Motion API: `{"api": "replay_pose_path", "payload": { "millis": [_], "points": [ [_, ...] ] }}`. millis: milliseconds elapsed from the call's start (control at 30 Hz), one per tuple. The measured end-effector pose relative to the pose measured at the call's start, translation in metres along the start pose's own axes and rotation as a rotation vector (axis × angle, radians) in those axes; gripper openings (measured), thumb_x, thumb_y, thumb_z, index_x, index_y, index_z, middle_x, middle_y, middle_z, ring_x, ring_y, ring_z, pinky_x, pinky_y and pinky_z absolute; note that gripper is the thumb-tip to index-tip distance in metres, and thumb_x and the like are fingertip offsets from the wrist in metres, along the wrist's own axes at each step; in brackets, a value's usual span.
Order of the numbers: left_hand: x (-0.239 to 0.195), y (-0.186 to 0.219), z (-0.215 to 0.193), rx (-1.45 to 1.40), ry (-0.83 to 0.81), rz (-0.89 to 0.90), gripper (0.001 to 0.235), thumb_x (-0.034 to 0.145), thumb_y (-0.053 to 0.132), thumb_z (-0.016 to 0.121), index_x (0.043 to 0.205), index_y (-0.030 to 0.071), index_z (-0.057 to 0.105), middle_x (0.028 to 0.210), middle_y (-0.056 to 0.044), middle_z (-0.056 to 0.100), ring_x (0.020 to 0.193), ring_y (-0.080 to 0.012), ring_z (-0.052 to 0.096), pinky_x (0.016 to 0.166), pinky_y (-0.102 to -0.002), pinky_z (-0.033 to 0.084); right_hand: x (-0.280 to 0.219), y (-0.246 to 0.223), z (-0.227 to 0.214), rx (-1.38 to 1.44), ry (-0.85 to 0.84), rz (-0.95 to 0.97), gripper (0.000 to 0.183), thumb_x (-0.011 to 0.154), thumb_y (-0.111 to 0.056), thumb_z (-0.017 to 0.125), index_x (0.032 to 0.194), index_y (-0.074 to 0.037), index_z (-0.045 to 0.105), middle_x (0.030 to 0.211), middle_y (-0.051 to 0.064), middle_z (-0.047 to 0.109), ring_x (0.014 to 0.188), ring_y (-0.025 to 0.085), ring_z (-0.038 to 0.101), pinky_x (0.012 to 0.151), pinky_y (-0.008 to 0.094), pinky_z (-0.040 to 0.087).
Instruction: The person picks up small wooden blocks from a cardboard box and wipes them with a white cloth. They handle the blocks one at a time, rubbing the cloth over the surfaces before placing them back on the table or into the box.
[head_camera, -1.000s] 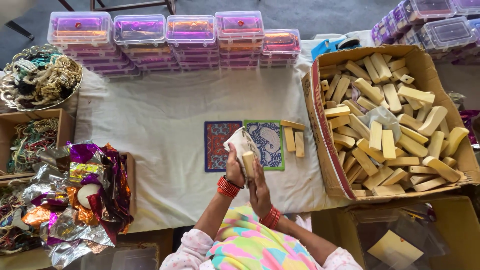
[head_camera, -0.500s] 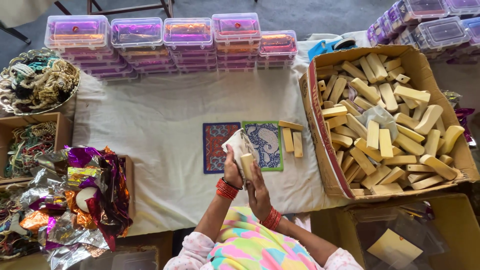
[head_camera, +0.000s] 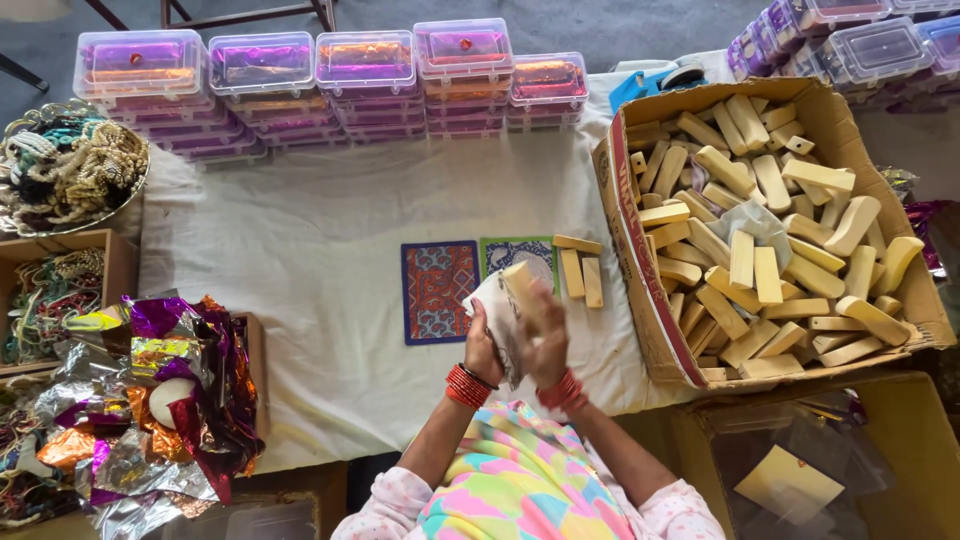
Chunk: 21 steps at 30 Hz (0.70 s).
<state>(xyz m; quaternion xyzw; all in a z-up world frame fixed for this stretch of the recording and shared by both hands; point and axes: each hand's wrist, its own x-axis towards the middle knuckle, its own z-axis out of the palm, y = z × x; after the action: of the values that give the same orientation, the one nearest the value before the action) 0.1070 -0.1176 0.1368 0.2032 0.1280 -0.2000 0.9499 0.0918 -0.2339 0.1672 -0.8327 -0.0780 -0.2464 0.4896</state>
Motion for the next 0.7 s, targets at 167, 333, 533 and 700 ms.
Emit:
{"api": "replay_pose_path", "payload": {
  "millis": [167, 333, 533, 700],
  "points": [
    [0.011, 0.012, -0.022, 0.066, 0.095, 0.155, 0.067, 0.107, 0.061, 0.032, 0.149, 0.010, 0.045, 0.134, -0.014, 0.059, 0.120, -0.0306, 0.057, 0.102, -0.046, 0.050, -0.039, -0.032, -0.004, 0.007, -0.127, -0.135, 0.039, 0.099, 0.000, 0.060, 0.137, -0.006, 0.065, 0.142, 0.013, 0.063, 0.132, 0.033, 0.060, 0.116, 0.041, 0.044],
    [0.009, -0.008, -0.017, 0.059, 0.121, -0.022, 0.072, 0.104, 0.062, 0.029, 0.151, 0.009, 0.043, 0.141, -0.014, 0.059, 0.129, -0.0312, 0.057, 0.108, -0.042, 0.048, -0.021, -0.018, -0.001, 0.092, -0.169, -0.036, 0.048, 0.105, -0.005, 0.047, 0.153, -0.001, 0.046, 0.162, 0.021, 0.041, 0.150, 0.037, 0.042, 0.122, 0.039, 0.037],
    [-0.024, -0.021, 0.033, 0.103, -0.166, 0.021, 0.072, 0.104, 0.056, 0.036, 0.162, 0.014, 0.029, 0.164, -0.001, 0.041, 0.150, -0.0178, 0.042, 0.123, -0.034, 0.035, 0.044, -0.019, -0.002, 0.061, -0.041, 0.034, 0.050, 0.107, -0.009, 0.048, 0.156, 0.001, 0.043, 0.164, 0.023, 0.039, 0.153, 0.037, 0.038, 0.124, 0.042, 0.033],
    [0.005, 0.018, -0.002, 0.081, 0.030, 0.069, 0.072, 0.105, 0.059, 0.034, 0.154, 0.008, 0.039, 0.146, -0.014, 0.054, 0.131, -0.0284, 0.055, 0.110, -0.041, 0.048, -0.020, -0.039, 0.003, 0.084, -0.133, 0.021, 0.050, 0.107, -0.014, 0.052, 0.153, 0.002, 0.043, 0.162, 0.022, 0.041, 0.151, 0.035, 0.042, 0.123, 0.041, 0.037]
  ]
}}
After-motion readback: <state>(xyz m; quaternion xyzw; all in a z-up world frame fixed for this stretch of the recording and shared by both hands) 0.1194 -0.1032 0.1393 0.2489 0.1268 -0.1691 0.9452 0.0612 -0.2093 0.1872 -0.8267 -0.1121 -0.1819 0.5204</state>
